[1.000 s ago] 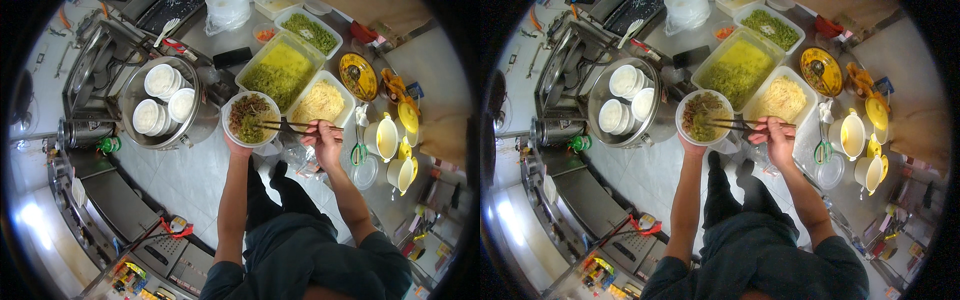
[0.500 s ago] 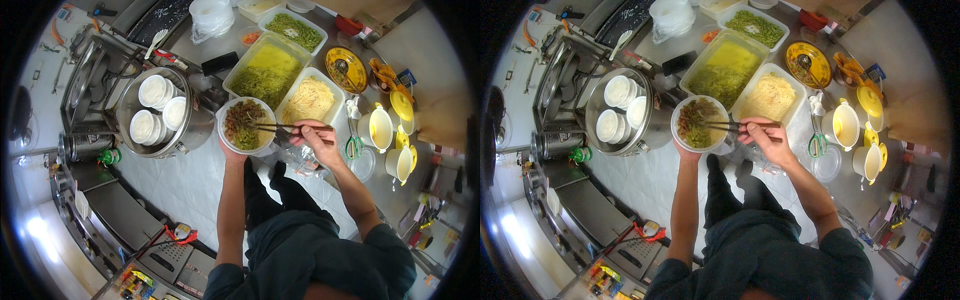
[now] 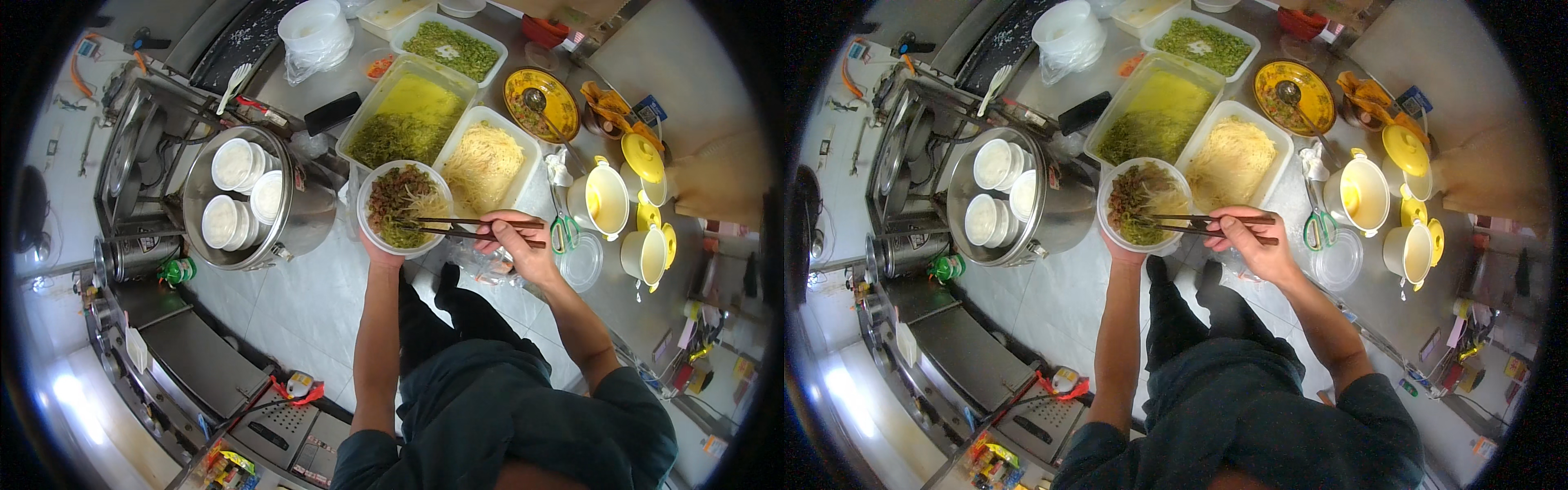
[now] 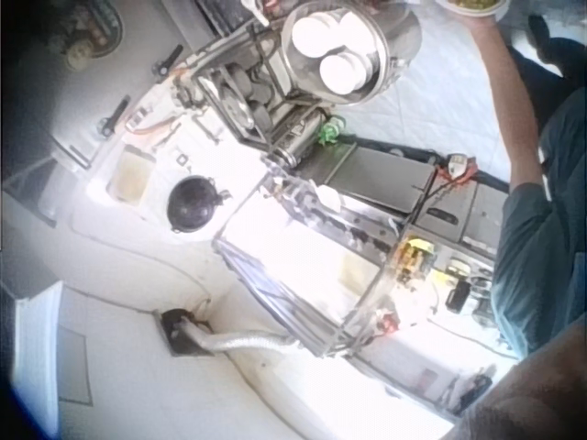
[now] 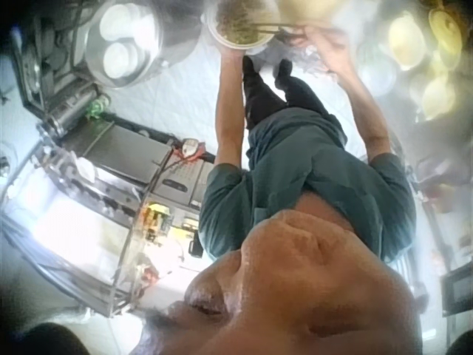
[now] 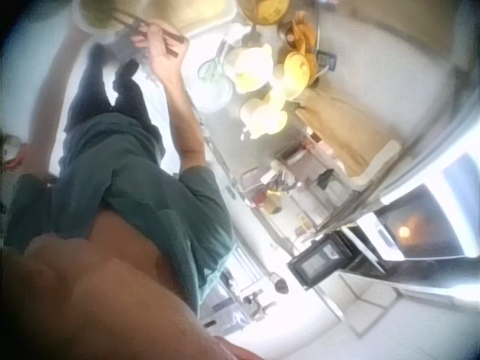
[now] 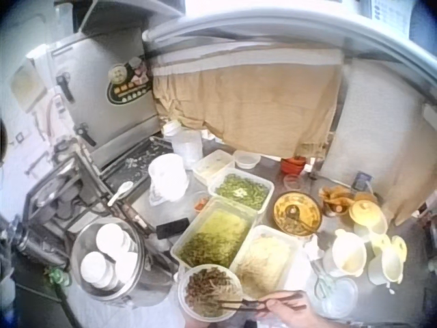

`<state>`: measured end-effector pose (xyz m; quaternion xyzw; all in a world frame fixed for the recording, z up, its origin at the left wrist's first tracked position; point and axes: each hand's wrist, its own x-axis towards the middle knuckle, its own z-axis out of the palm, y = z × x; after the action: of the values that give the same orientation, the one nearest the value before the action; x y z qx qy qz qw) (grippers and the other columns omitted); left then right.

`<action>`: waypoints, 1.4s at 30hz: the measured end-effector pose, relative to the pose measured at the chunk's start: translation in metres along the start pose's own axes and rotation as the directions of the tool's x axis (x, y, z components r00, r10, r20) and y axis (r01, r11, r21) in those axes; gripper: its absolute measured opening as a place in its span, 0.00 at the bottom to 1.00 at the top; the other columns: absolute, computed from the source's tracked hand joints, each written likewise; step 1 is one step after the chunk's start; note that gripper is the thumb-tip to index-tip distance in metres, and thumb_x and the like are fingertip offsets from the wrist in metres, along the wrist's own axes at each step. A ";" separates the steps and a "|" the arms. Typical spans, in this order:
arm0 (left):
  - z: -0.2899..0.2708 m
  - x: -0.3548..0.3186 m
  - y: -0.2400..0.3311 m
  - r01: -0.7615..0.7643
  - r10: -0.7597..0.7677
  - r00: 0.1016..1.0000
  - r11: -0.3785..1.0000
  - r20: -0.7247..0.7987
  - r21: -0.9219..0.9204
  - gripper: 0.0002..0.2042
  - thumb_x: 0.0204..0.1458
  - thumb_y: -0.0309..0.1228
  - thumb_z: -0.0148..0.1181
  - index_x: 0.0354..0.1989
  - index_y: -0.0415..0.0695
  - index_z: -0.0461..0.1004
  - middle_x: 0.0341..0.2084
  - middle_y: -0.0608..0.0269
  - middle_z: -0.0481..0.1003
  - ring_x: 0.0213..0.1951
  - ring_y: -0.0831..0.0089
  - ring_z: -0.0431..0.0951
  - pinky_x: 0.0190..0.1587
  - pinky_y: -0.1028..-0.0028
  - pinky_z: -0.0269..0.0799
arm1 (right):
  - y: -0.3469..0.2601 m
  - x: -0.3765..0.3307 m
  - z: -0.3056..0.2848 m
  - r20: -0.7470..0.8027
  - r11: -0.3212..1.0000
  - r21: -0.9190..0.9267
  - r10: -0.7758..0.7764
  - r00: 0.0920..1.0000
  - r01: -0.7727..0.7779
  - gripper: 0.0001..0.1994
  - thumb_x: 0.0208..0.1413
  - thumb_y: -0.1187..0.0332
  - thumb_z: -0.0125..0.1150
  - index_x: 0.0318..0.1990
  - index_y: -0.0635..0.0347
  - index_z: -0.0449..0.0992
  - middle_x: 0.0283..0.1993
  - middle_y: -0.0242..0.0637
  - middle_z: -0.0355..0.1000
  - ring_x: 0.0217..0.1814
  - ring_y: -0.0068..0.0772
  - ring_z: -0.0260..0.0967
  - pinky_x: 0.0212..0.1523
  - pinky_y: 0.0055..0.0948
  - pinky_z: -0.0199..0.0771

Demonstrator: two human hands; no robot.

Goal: The person assembles rice bowls by scooping rice into disposable containers, then adding a meat mixture, shredded vegetables, and green beans using a ladle and chopsticks. The person places the finished bowls on a tray.

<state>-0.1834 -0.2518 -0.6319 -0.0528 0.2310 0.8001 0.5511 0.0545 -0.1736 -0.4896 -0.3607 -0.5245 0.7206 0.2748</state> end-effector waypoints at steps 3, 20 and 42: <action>0.002 -0.003 -0.009 -0.011 0.011 0.999 1.000 -0.044 0.013 0.30 0.67 0.52 0.37 0.70 0.47 0.63 0.67 0.57 0.66 0.67 0.54 0.65 0.69 0.52 0.62 | -0.007 -0.018 -0.032 -0.088 0.997 -0.015 -0.074 0.993 0.073 0.14 0.69 0.68 0.55 0.54 0.70 0.77 0.41 0.47 0.80 0.35 0.39 0.82 0.31 0.29 0.84; -0.017 -0.042 -0.060 0.167 -0.194 0.974 0.964 0.119 0.206 0.37 0.62 0.61 0.43 0.74 0.51 0.57 0.71 0.55 0.59 0.70 0.50 0.60 0.70 0.46 0.60 | 0.176 0.003 -0.088 -0.663 0.991 0.103 0.136 0.736 -0.091 0.58 0.49 0.47 0.77 0.75 0.69 0.42 0.73 0.58 0.55 0.76 0.49 0.54 0.72 0.42 0.59; -0.026 -0.133 -0.311 0.725 -0.726 0.685 0.668 -0.067 0.170 0.30 0.67 0.51 0.40 0.71 0.47 0.62 0.69 0.56 0.64 0.67 0.53 0.66 0.69 0.50 0.64 | 0.190 -0.322 -0.266 -0.790 0.768 -0.576 -0.611 -0.049 -0.281 0.08 0.62 0.72 0.59 0.47 0.59 0.78 0.38 0.29 0.75 0.37 0.25 0.70 0.36 0.27 0.67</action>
<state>0.1460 -0.2881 -0.7065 -0.0869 0.2618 0.4906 0.8266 0.4561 -0.3318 -0.6468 -0.7501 -0.4008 -0.0153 0.5258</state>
